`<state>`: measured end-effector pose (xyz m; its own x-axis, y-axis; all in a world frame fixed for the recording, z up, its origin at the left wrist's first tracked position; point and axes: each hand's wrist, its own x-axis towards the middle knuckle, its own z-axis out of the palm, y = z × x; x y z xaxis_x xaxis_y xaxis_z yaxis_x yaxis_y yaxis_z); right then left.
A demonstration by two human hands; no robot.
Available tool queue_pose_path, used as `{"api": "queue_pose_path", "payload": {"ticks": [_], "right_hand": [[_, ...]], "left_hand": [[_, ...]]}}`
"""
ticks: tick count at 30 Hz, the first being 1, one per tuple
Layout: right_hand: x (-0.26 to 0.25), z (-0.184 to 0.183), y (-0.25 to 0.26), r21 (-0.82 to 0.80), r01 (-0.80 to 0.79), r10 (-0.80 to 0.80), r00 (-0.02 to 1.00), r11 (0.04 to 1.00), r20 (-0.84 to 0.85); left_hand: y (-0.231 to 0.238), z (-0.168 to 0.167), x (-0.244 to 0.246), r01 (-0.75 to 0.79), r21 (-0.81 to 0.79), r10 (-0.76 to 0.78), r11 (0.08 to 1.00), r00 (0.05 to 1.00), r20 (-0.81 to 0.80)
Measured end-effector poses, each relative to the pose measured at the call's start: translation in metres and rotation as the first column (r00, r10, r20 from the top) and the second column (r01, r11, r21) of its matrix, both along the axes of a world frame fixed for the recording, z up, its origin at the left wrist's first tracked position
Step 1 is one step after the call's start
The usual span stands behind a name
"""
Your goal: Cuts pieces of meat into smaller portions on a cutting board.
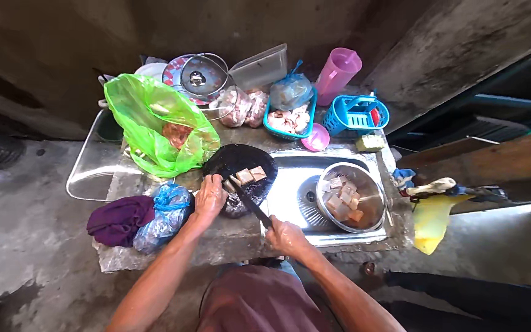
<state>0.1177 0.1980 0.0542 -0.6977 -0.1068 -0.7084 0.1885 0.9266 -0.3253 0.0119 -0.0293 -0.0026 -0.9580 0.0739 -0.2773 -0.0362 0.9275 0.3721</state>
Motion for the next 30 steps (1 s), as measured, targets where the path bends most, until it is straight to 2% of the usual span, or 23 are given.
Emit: {"api": "queue_pose_path", "payload": {"ticks": [3,6,8,10,12,14,16,21,27,30], "right_hand": [[-0.012,-0.007,0.029,-0.062,0.227,-0.229,0.972,0.972,-0.043],[-0.031,-0.027,0.052,-0.117,0.320,-0.327,0.944,0.940,-0.045],[-0.039,-0.035,0.052,-0.126,0.309,-0.315,0.949,0.943,-0.031],[-0.042,-0.031,0.042,-0.104,0.271,-0.271,0.962,0.957,0.010],[-0.042,-0.028,0.030,-0.092,0.233,-0.231,0.973,0.968,0.028],[-0.040,-0.029,0.019,-0.102,0.199,-0.197,0.980,0.975,0.027],[-0.039,-0.029,0.007,-0.129,0.167,-0.166,0.986,0.977,0.018],[-0.033,-0.025,-0.010,-0.261,0.221,-0.213,0.975,0.940,0.058],[-0.024,-0.040,-0.024,-0.524,0.398,-0.310,0.917,0.753,0.250],[-0.022,-0.031,-0.034,-0.544,0.414,-0.323,0.910,0.730,0.260]], "left_hand": [[0.001,0.000,-0.002,-0.025,0.024,0.025,0.999,1.000,0.006],[0.003,-0.016,0.000,-0.074,0.303,0.156,0.950,0.954,-0.255],[0.022,-0.028,-0.001,-0.054,0.392,0.208,0.918,0.909,-0.361],[0.047,-0.038,-0.004,-0.034,0.380,0.200,0.924,0.891,-0.408],[0.069,-0.042,-0.009,-0.046,0.287,0.173,0.957,0.883,-0.437],[0.080,-0.041,-0.013,-0.056,0.183,0.130,0.982,0.898,-0.421],[0.081,-0.039,-0.014,-0.047,0.153,0.109,0.987,0.897,-0.428],[0.078,-0.041,-0.010,0.000,0.227,0.114,0.974,0.863,-0.492],[0.070,-0.048,-0.010,-0.034,0.332,0.230,0.943,0.785,-0.574],[0.072,-0.052,-0.013,-0.033,0.430,0.328,0.902,0.699,-0.635]]}}
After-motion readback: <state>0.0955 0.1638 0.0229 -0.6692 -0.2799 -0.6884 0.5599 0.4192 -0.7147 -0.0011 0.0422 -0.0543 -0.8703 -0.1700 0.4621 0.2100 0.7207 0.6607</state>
